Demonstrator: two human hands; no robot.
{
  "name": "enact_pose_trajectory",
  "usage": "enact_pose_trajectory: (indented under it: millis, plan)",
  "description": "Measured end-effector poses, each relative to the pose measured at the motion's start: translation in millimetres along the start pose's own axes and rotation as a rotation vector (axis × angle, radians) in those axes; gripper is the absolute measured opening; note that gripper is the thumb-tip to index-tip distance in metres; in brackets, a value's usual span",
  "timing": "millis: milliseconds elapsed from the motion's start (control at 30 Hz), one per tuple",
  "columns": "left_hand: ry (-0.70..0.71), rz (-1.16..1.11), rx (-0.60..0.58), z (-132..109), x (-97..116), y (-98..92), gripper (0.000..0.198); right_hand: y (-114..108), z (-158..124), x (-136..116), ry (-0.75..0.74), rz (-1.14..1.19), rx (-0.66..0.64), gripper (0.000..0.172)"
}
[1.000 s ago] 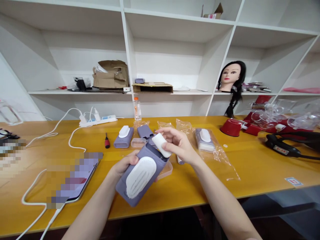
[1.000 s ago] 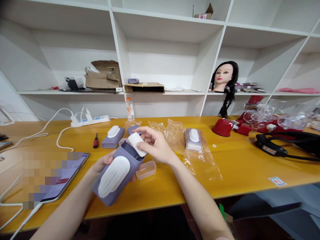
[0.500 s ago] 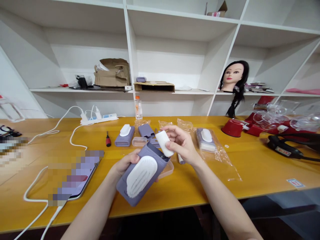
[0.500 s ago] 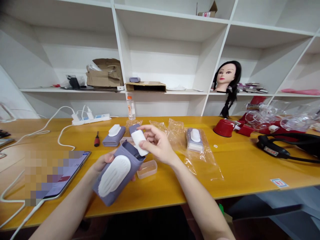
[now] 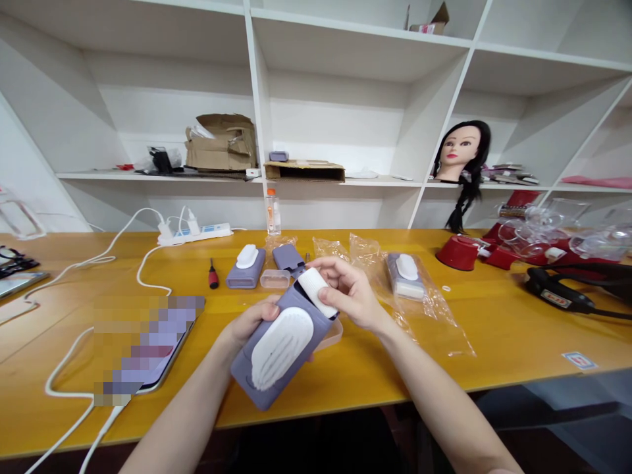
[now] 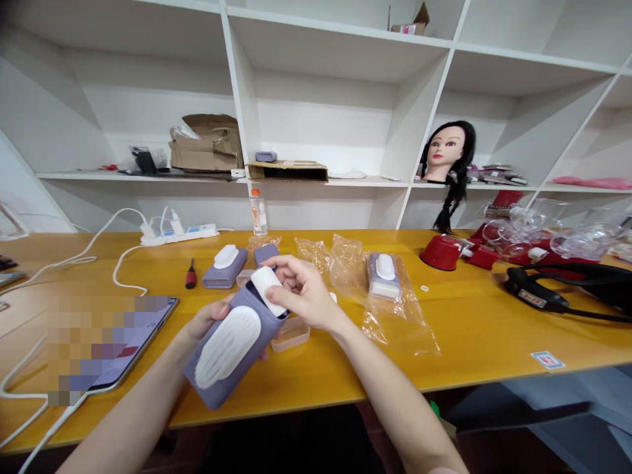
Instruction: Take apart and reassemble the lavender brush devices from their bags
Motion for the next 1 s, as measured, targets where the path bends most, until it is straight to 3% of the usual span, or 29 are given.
enact_pose_trajectory:
  millis: [100,300,533,1000]
  plan:
    - [-0.002,-0.001,-0.023,-0.3,0.5,2.6,0.046,4.0,0.8,2.0,0.02,-0.018,-0.025,0.035]
    - [0.065,0.047,0.047,-1.6,8.0,-7.1,0.035,-1.3,1.7,2.8,0.04,0.075,-0.036,0.035]
    - [0.017,0.017,-0.011,-1.4,3.1,1.7,0.04,-5.1,1.9,7.0,0.023,0.145,0.028,0.04]
    - [0.008,0.0,0.011,-3.4,0.2,-4.4,0.048,0.3,2.4,11.4,0.019,0.215,-0.029,0.036]
Point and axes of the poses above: each hand's wrist, its own z-axis towards the middle knuckle, its own y-axis out of the palm, x = y × z, the point moved 10 cm from there along z, towards the middle knuckle, and after that the axes turned 6 degrees about -x, right-handed, at the moved point
